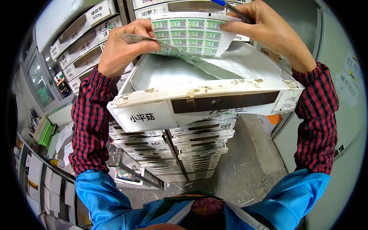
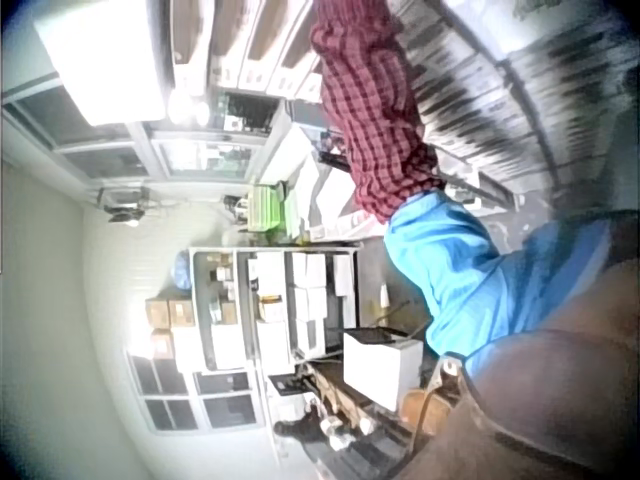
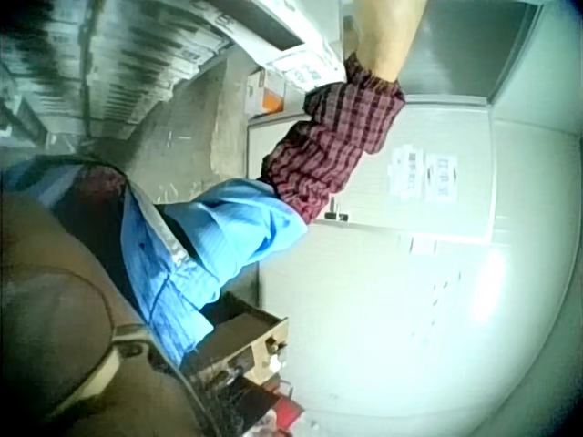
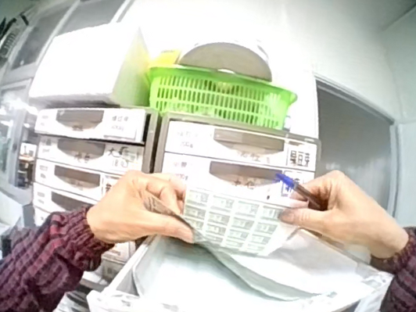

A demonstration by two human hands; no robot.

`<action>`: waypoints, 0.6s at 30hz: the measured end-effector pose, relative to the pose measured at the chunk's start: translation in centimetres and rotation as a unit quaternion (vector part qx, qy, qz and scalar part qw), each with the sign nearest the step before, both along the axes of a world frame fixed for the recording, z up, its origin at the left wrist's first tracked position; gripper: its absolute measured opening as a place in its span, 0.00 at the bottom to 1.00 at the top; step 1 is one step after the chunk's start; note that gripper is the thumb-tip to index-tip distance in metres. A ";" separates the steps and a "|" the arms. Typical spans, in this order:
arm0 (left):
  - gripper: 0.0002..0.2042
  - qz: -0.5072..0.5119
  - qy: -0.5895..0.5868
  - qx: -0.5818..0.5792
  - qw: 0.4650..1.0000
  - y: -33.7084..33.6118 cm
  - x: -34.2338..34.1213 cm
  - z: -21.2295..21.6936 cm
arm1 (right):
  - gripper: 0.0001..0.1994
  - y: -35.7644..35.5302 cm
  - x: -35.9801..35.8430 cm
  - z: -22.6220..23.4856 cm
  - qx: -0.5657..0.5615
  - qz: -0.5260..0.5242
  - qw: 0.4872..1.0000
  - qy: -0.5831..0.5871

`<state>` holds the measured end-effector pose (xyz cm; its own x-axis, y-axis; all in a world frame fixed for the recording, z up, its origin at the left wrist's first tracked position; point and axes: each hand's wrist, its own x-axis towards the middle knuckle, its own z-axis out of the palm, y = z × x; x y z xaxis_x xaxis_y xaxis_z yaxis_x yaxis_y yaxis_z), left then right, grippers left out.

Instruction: The person pulls a drawer from a rack to retrieve a sheet of labels, cuts the labels with scissors, and writes on a log sheet.

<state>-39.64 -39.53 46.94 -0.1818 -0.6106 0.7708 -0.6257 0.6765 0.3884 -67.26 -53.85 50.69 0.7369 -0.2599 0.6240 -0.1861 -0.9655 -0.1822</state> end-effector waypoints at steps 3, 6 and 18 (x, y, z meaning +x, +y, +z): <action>0.07 -0.026 0.020 0.020 0.999 0.1 0.6 -0.2 | 0.12 2.3 -0.6 0.6 0.047 -0.016 0.999 0.011; 0.07 -0.014 -0.006 -0.016 1.000 0.0 0.3 0.0 | 0.14 1.1 -0.4 0.0 -0.096 -0.013 0.995 -0.017; 0.08 0.025 0.024 -0.020 0.999 -0.5 -0.5 1.0 | 0.16 3.0 0.3 0.2 -0.067 0.144 0.984 0.077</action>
